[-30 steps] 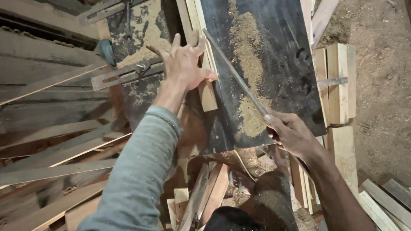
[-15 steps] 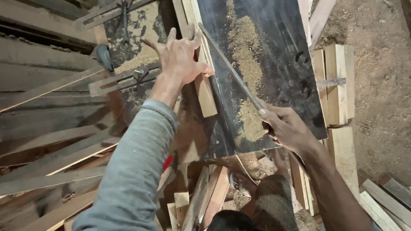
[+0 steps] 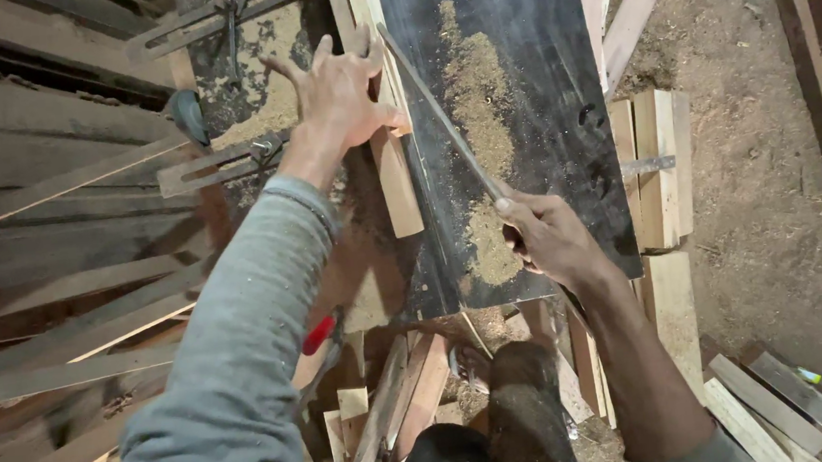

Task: Processing and aligning wooden strips on a workbench using a guide and hand tool

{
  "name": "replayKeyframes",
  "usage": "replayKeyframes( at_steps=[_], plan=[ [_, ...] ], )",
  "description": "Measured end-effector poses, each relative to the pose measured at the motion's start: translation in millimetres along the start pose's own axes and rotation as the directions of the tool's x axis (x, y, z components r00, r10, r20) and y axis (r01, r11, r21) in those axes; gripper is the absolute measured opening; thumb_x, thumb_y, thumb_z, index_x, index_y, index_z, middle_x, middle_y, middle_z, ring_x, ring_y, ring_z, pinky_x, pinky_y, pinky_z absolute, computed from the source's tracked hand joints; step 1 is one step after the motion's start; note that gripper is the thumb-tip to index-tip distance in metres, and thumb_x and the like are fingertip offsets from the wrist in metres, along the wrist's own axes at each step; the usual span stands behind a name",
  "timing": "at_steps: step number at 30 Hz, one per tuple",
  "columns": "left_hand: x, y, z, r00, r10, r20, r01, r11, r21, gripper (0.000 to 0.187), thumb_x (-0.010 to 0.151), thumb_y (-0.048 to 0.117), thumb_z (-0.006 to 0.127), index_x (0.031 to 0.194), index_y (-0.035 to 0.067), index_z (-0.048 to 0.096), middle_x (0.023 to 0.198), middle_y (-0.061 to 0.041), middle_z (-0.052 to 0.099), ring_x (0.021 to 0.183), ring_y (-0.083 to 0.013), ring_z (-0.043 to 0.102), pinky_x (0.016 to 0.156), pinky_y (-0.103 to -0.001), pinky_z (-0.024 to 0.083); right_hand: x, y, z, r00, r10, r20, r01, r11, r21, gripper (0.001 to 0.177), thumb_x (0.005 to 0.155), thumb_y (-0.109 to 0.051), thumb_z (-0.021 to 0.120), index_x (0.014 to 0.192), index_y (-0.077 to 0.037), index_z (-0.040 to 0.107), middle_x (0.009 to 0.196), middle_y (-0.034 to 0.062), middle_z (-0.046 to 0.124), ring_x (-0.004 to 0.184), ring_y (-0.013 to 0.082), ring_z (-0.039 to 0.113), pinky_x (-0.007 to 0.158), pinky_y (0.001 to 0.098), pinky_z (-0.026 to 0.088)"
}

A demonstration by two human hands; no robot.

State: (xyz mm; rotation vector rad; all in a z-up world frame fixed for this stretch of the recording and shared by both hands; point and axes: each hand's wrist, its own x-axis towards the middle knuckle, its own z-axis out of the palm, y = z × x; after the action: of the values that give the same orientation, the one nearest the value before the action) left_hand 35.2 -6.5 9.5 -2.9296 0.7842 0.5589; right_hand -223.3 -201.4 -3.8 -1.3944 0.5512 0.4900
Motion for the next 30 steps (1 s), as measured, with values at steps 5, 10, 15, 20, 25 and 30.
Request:
replayKeyframes(
  at_steps=[5,10,15,20,25,30],
  plan=[
    [8.7,-4.8,-0.7,1.0,0.001,-0.023,-0.003,0.997,-0.083,0.106,0.071,0.068,0.089,0.161,0.029,0.048,0.174,0.004,0.031,0.159,-0.0462,0.029,0.109,-0.099,-0.003,5.9,-8.9,-1.0,1.0,-0.02,-0.002,0.02,0.999,-0.049,0.054,0.107,-0.038,0.056,0.151,-0.008,0.067,0.069,-0.0035,0.053,0.055,0.0094,0.046,0.046,0.0256,0.038],
    [21.4,-9.0,-0.7,1.0,-0.017,0.02,0.015,0.997,0.072,0.117,0.074,0.083,0.077,0.169,0.034,0.028,0.167,-0.002,0.046,0.159,-0.0433,0.031,0.103,-0.103,0.003,14.4,-20.9,-3.9,0.999,0.036,-0.004,-0.036,0.996,-0.085,0.052,0.109,-0.039,0.053,0.145,-0.006,0.071,0.071,-0.0022,0.054,0.056,0.0104,0.045,0.049,0.0267,0.039],
    [30.5,-10.1,-6.4,0.999,-0.046,0.014,0.047,0.998,-0.031,0.103,0.075,0.068,0.086,0.163,0.035,0.042,0.165,-0.003,0.049,0.16,-0.0425,0.029,0.108,-0.099,-0.003,27.9,-26.8,-3.8,0.998,0.063,-0.023,-0.064,0.996,-0.066,0.035,0.114,-0.03,0.053,0.111,-0.003,0.075,0.074,0.0024,0.057,0.053,0.0129,0.046,0.044,0.0273,0.038],
    [38.2,-17.0,-1.6,0.999,-0.04,-0.001,0.04,0.999,-0.027,0.11,0.07,0.079,0.081,0.163,0.038,0.04,0.169,0.004,0.043,0.159,-0.0431,0.03,0.108,-0.099,-0.005,49.5,-22.4,-3.3,0.998,0.009,-0.067,-0.011,0.999,-0.035,0.042,0.109,-0.035,0.063,0.073,-0.014,0.057,0.066,-0.0006,0.054,0.052,0.0106,0.044,0.044,0.0286,0.033],
    [37.4,-11.8,-19.5,0.996,-0.07,0.063,0.072,0.997,-0.026,0.109,0.073,0.076,0.08,0.165,0.038,0.036,0.177,0.008,0.025,0.163,-0.0413,0.025,0.106,-0.099,-0.008,69.1,-22.4,-5.1,0.999,-0.022,-0.044,0.02,0.999,-0.031,0.042,0.109,-0.042,0.062,0.078,-0.014,0.061,0.069,0.0007,0.057,0.052,0.0116,0.047,0.043,0.0279,0.036],
    [52.3,-19.0,-18.9,0.997,-0.082,0.009,0.082,0.996,-0.019,0.109,0.069,0.08,0.08,0.162,0.038,0.041,0.174,0.01,0.033,0.16,-0.0386,0.033,0.107,-0.099,-0.008,76.3,-40.4,-4.9,0.999,-0.015,-0.05,0.014,0.999,-0.03,0.048,0.111,-0.033,0.06,0.067,-0.014,0.057,0.063,0.0003,0.053,0.053,0.0128,0.043,0.05,0.0315,0.034]
  ],
)
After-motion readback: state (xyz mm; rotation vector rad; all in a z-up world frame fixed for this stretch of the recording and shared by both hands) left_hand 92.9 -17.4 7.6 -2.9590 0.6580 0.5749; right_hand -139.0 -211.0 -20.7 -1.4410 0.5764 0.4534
